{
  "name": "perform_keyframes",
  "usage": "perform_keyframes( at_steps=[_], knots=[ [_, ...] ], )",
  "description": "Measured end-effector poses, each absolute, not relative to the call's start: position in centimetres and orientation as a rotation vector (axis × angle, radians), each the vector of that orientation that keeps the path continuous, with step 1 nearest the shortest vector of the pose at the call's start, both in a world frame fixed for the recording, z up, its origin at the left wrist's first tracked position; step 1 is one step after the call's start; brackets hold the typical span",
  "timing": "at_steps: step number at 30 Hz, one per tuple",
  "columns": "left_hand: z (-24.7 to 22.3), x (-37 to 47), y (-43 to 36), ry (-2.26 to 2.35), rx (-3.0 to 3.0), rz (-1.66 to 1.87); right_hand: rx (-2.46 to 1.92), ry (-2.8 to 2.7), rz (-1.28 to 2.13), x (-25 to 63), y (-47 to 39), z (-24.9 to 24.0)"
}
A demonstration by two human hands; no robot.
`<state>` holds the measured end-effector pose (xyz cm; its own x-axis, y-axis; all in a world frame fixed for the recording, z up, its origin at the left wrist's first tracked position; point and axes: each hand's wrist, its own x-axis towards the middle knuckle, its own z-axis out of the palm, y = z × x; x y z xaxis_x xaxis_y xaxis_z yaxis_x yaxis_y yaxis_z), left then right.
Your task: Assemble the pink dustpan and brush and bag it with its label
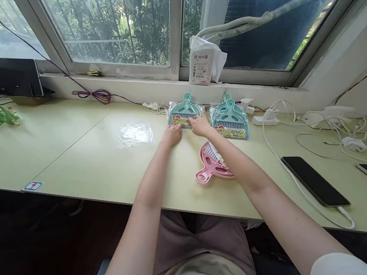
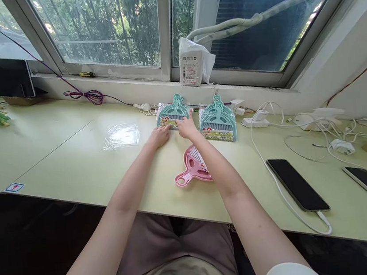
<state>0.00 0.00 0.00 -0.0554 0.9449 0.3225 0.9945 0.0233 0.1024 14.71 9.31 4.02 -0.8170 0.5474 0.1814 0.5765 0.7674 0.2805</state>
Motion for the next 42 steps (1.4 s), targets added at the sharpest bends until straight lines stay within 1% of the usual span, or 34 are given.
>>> perform_keyframes(
  at_steps=[5,20,35,42],
  knots=[
    [0.3,0.3,-0.3,-2.12,-2.011,-0.387,-0.926,-2.837,-0.605,16.6,9.6,4.0],
    [0.5,0.3,-0.5,-2.174,-2.005,-0.414,-0.975,-2.858,-0.649,18.8,9.4,3.7],
    [0.8,0.4,-0.8,-2.298,-1.97,-0.435,-0.959,-2.921,-1.068,15.5,7.7,3.9],
    [0.3,0.1,-0.5,-2.241,-2.001,-0.449,-0.941,-2.961,-1.032,15.2,7.6,4.0]
  ],
)
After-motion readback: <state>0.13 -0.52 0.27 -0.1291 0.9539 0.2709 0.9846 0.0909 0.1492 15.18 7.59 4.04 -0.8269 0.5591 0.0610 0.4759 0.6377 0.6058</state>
